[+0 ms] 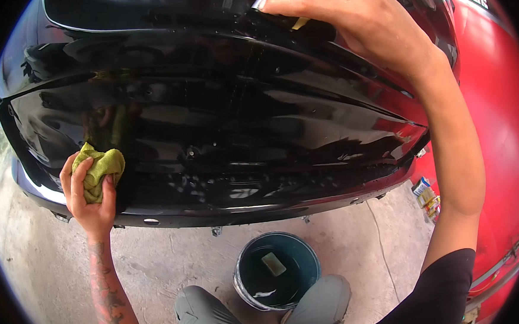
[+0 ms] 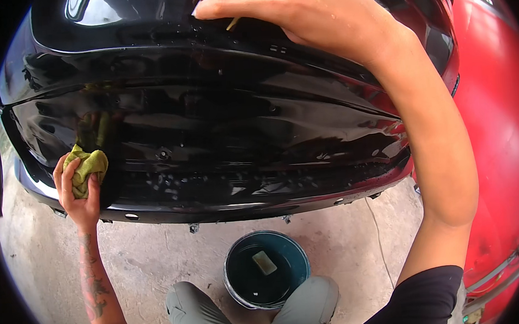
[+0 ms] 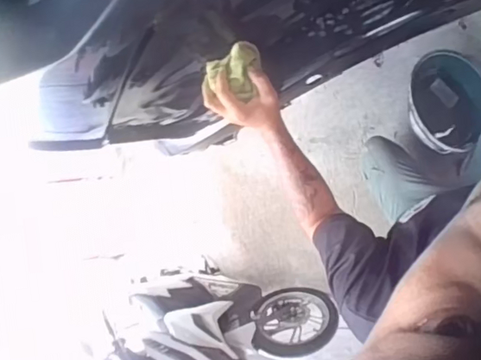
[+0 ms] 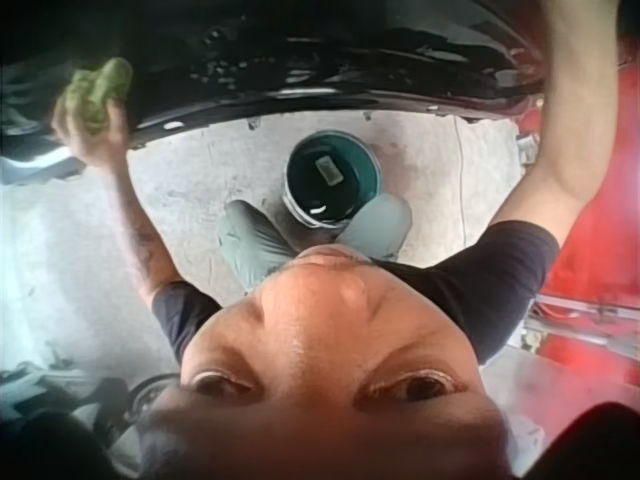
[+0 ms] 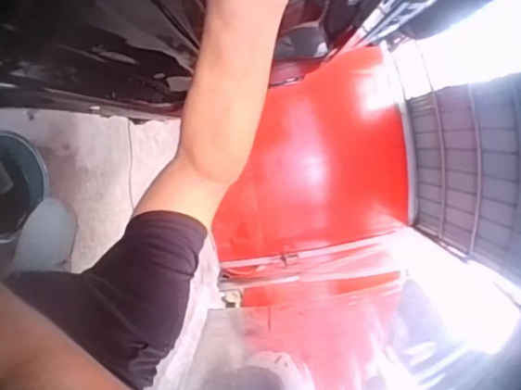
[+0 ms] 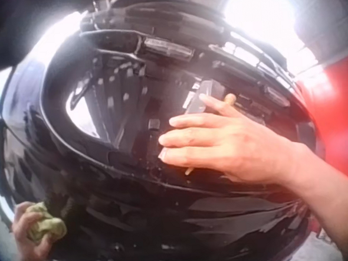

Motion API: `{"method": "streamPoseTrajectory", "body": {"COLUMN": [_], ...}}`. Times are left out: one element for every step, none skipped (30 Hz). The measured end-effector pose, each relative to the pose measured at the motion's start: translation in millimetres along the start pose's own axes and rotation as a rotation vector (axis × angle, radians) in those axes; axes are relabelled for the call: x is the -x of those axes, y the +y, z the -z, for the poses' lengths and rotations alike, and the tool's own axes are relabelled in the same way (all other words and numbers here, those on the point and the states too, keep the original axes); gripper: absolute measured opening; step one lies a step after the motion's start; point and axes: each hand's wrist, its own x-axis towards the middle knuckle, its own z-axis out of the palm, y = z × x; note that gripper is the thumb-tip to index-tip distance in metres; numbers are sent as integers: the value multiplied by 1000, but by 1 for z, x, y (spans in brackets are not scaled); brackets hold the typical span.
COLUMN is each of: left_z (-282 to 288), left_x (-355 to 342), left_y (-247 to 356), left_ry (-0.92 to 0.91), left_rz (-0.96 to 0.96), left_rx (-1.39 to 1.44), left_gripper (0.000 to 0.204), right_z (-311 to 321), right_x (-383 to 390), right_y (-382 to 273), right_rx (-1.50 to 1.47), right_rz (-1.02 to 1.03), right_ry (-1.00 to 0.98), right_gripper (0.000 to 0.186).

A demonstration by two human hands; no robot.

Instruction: The person wet-sands the rear panels of a car using sandpaper wrapped around a sanding block and a cloth, periodically dipping and rinsing the tools in a bucket of water.

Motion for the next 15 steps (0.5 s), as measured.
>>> {"method": "streamPoseTrajectory", "body": {"left_z": [0,0,0,0,0,0,-1,-1,-1,-1,0,0,0,0,0], "left_x": [0,0,0,0,0,0,1,1,1,1,1,1,1,1,1], "left_y": [0,-1,-1,-2,-2,-2,-2,-2,-2,-2,-2,-2,-2,-2,-2], "left_ry": [7,7,-4,3,3,5,7,8,7,8,10,-1,7,3,0], "left_rz": [-8,-11,-4,-13,-15,-16,-14,-12,-11,-9,-7,5,-8,-8,-8], "left_rx": [1,-4,-10,-7,-8,-9,-7,-5,-3,-3,-10,-21,-16,-25,-34], "left_gripper": [41,40,40,40,40,40,40,39,39,39,39,39,39,39,39], "right_z": [1,1,4,5,7,8,8,8,6,4,2,1,-1,-1,-2], "right_x": [-1,-2,-2,-2,-2,-2,-2,-2,-2,-2,-2,-2,-1,1,1], "right_y": [0,0,0,0,0,0,1,1,3,3,5,6,6,7,6], "right_rx": [-2,64,95,127,150,175,177,116,85,53,58,60,61,79,88], "right_rz": [2,40,58,75,77,79,82,57,45,34,54,63,71,72,73], "right_ry": [-2,2,2,3,-40,-83,-85,-73,-67,-61,-6,21,49,17,2], "right_gripper": [34,33,33,33,32,31,31,32,33,33,34,34,34,34,34]}}
